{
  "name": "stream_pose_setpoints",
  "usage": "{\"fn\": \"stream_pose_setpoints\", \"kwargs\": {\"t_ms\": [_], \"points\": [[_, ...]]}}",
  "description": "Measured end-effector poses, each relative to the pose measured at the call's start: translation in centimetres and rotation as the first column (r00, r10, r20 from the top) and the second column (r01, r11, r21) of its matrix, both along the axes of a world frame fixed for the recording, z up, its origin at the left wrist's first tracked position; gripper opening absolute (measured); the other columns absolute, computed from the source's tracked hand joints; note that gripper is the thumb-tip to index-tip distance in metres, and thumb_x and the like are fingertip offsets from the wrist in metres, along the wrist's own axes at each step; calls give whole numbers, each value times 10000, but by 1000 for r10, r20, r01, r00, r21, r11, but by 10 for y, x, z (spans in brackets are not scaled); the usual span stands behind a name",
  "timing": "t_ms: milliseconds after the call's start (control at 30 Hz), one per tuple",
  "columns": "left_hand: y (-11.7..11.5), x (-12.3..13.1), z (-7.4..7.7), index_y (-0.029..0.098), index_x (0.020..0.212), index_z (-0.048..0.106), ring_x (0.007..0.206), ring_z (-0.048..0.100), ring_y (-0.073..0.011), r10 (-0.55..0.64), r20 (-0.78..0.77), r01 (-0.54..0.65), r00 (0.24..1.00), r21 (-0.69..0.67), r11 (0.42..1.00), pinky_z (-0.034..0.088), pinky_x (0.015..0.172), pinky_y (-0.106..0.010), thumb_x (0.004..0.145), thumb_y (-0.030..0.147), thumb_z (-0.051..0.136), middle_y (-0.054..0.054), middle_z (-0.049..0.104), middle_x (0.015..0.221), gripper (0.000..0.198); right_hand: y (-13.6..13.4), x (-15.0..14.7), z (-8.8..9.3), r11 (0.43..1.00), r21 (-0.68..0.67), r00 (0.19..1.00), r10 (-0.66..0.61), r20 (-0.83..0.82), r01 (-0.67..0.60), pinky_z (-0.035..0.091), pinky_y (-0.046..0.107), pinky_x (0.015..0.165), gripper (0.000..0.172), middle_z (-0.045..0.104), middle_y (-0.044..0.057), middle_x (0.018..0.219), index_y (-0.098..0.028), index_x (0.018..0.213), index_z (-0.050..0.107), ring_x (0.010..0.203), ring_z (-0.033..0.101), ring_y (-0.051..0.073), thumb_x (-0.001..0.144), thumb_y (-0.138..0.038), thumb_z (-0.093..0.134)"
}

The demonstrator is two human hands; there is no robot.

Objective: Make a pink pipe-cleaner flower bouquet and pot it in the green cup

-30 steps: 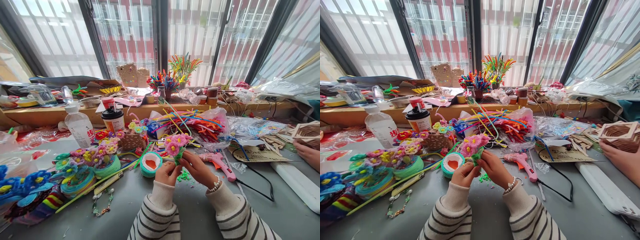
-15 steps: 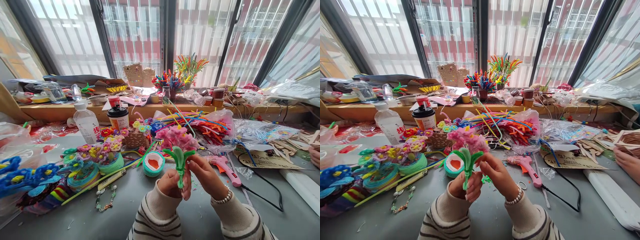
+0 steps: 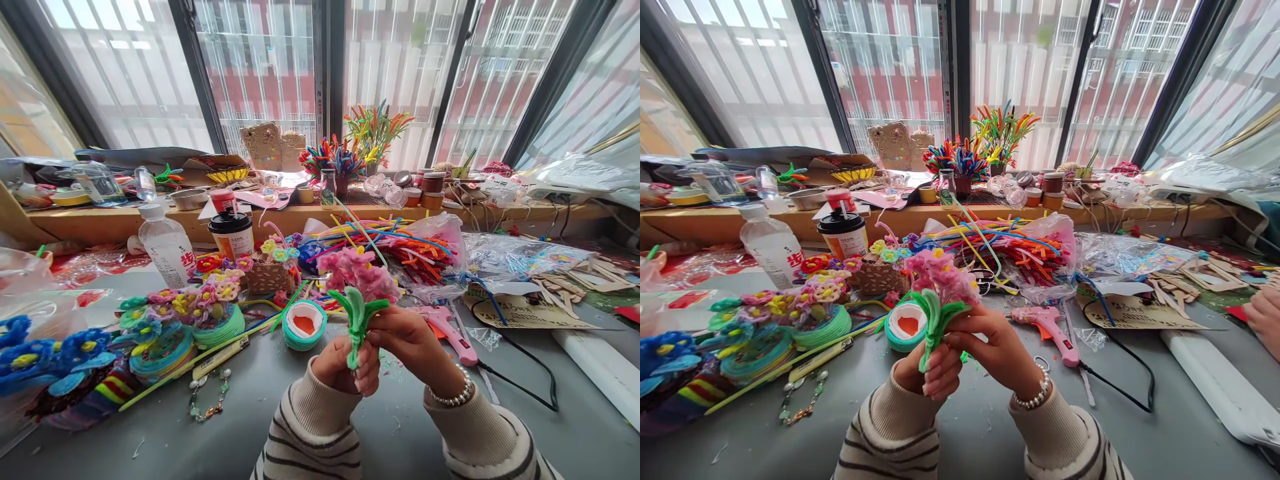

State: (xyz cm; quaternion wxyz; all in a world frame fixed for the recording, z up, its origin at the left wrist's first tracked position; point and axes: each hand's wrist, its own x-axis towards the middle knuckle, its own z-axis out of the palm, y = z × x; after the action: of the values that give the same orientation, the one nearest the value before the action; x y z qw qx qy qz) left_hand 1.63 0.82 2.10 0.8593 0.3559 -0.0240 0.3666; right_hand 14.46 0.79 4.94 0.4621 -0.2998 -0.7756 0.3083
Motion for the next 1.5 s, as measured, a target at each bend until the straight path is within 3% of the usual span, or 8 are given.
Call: {"fn": "stream_pose_setpoints", "kwargs": {"t_ms": [300,500,767,1067,1267,1367,1500], "points": [[0,-1,-7,137,480,443,291,273,-7,20,7,-20,1000,-39,999,252,284,-111,593,318,642,72,327,394,292,-10,-4,5,965,116,972,-236,-20,237,397,210,459,53,586,-7,577,-188,684,610,495,496,103,694,-179,558],[5,-1,-13,118,511,485,339,336,-11,152,-25,-154,988,-71,986,276,306,-105,583,330,652,59,359,425,279,-10,-5,5,949,160,959,-280,33,272,405,226,523,76,569,12,624,-177,698,592,562,501,119,708,-163,519],[8,-4,-12,101,515,566,358,428,-37,347,-298,-378,889,-53,924,327,362,-153,491,388,701,30,467,423,318,-5,-2,4,956,83,952,-288,108,280,392,225,544,85,559,5,616,-168,683,575,570,480,113,724,-166,501],[5,-10,-8,95,481,578,408,474,-59,461,-336,-489,821,1,872,339,418,-175,529,354,687,6,524,456,285,-6,-8,1,936,8,935,-351,55,351,394,207,511,96,617,5,655,-177,703,626,558,499,103,716,-202,535],[6,-8,-8,111,523,609,410,469,-63,495,-376,-537,783,-8,844,356,425,-178,519,350,691,17,512,442,253,-11,-12,-1,889,135,893,-448,48,439,399,231,525,102,611,10,660,-188,734,628,563,491,115,703,-170,532],[5,-7,-9,109,507,610,423,466,-66,585,-402,-607,705,84,790,367,431,-181,530,354,681,20,493,454,256,-12,-15,-2,848,244,869,-494,41,470,403,254,561,105,601,22,650,-177,733,618,608,504,136,702,-156,520],[5,-6,-12,105,503,614,439,466,-78,715,-416,-672,561,275,688,358,428,-193,554,381,655,9,485,478,284,-9,-13,-5,865,236,878,-472,81,443,400,257,555,98,597,24,648,-179,711,602,608,506,141,708,-155,507]]}}
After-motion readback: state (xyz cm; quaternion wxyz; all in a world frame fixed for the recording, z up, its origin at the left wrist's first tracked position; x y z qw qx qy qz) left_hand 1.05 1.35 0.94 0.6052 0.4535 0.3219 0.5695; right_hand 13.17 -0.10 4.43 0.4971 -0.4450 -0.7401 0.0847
